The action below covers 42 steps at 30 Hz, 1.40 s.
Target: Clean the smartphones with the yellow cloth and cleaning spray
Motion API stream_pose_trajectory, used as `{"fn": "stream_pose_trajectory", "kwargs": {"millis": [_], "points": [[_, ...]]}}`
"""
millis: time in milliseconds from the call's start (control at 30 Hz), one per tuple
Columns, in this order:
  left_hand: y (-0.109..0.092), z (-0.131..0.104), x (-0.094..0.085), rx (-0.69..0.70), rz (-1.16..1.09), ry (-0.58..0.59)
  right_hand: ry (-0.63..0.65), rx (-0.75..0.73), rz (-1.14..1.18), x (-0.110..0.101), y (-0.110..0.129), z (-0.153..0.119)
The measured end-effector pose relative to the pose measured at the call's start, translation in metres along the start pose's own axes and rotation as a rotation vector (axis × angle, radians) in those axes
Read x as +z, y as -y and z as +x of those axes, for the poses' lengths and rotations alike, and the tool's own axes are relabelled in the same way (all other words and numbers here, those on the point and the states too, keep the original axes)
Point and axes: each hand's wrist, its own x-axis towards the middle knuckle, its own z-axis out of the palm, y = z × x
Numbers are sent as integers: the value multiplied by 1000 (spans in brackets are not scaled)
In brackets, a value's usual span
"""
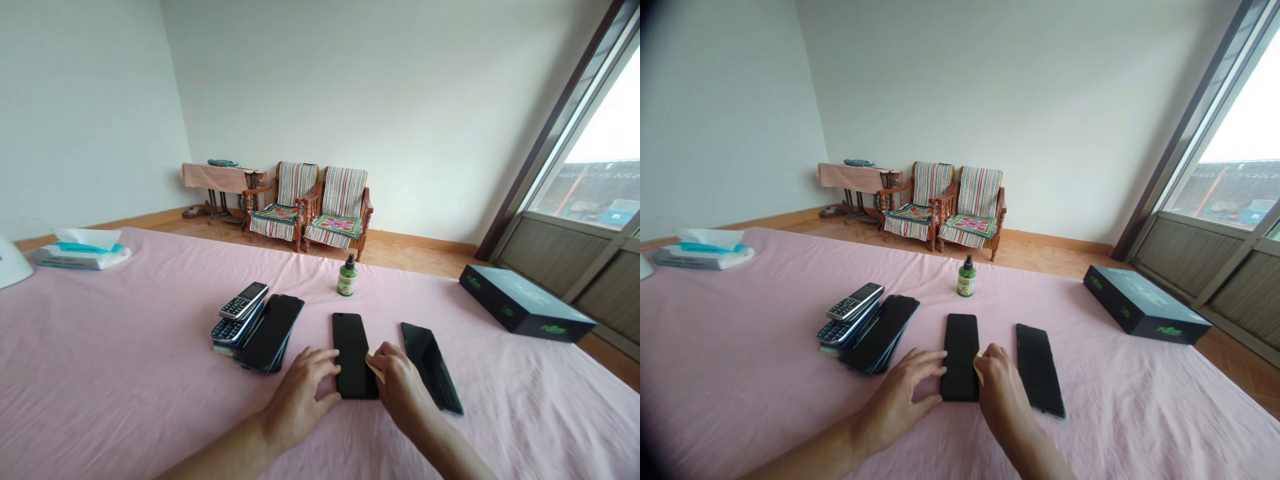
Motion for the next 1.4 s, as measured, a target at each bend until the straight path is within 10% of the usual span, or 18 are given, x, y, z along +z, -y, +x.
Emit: {"fn": "stream_pose_trajectory", "kwargs": {"millis": [533, 1400], "points": [[9, 2, 2, 31, -34, -13, -109, -472, 196, 18, 7, -42], [12, 2, 0, 102, -3, 1, -17, -473, 118, 8, 18, -40]]}}
